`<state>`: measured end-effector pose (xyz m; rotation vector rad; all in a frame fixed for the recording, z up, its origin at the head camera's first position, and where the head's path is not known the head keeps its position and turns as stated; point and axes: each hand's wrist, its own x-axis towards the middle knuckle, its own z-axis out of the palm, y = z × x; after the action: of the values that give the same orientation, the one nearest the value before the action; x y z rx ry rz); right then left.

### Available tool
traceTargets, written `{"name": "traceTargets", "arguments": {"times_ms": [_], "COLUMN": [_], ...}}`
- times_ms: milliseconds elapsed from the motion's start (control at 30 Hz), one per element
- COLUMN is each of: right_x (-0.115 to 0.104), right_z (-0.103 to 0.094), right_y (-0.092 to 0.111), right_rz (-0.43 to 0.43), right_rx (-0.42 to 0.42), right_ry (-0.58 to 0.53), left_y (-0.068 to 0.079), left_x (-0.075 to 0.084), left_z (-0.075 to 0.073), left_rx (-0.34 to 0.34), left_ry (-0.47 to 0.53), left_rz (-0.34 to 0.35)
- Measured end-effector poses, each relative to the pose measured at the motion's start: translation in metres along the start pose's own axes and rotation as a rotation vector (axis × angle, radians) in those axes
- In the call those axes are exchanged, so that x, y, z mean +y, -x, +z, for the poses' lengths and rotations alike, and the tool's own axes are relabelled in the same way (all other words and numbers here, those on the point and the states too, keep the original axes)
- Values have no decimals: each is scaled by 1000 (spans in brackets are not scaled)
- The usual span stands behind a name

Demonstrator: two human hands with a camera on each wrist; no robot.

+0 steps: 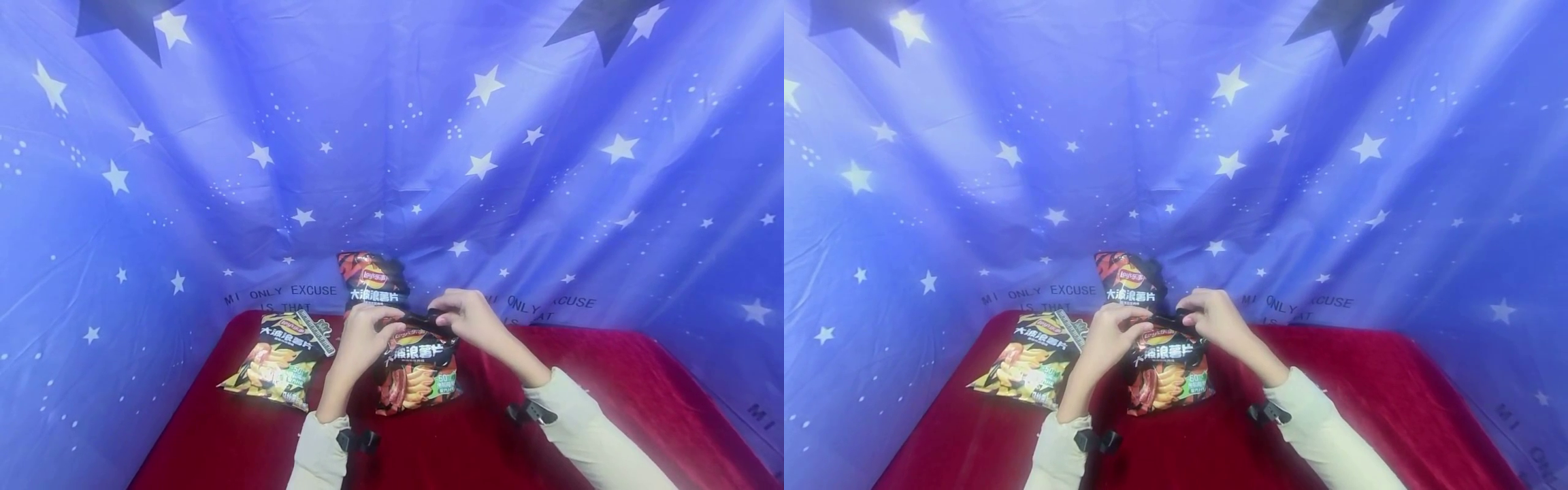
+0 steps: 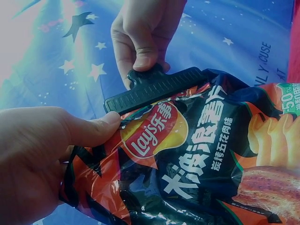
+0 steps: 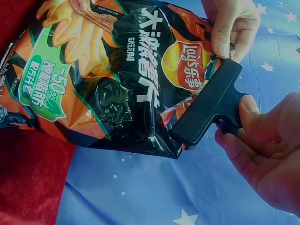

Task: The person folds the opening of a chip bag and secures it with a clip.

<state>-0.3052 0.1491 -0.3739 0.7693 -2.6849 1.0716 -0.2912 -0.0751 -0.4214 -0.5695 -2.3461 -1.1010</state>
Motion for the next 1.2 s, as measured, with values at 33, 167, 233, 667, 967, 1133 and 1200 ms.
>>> {"name": "traceTargets", "arguments": {"times_ms": [33, 167, 233, 667, 967, 1133, 1200], "right_x": [0, 0, 2, 19, 61, 75, 77], "right_z": [0, -1, -2, -6, 0, 14, 17], "right_y": [0, -1, -2, 4, 27, 34, 35], "right_rz": [3, 17, 21, 18, 99, 147, 150], "right_rx": [-7, -29, -35, -88, -136, -94, -57], "right_ry": [-1, -1, 1, -80, -257, -277, -291], "left_y": [0, -1, -1, 0, -2, -2, -2], "left_x": [0, 0, 0, 0, -1, -4, -5], "left_z": [0, 1, 1, 2, -1, -3, -3], "left_rx": [-1, -1, -1, 20, 9, -10, 1], "left_ry": [-1, -10, -15, -42, -57, -66, -35], "left_rz": [2, 5, 3, 46, 55, 50, 48]}}
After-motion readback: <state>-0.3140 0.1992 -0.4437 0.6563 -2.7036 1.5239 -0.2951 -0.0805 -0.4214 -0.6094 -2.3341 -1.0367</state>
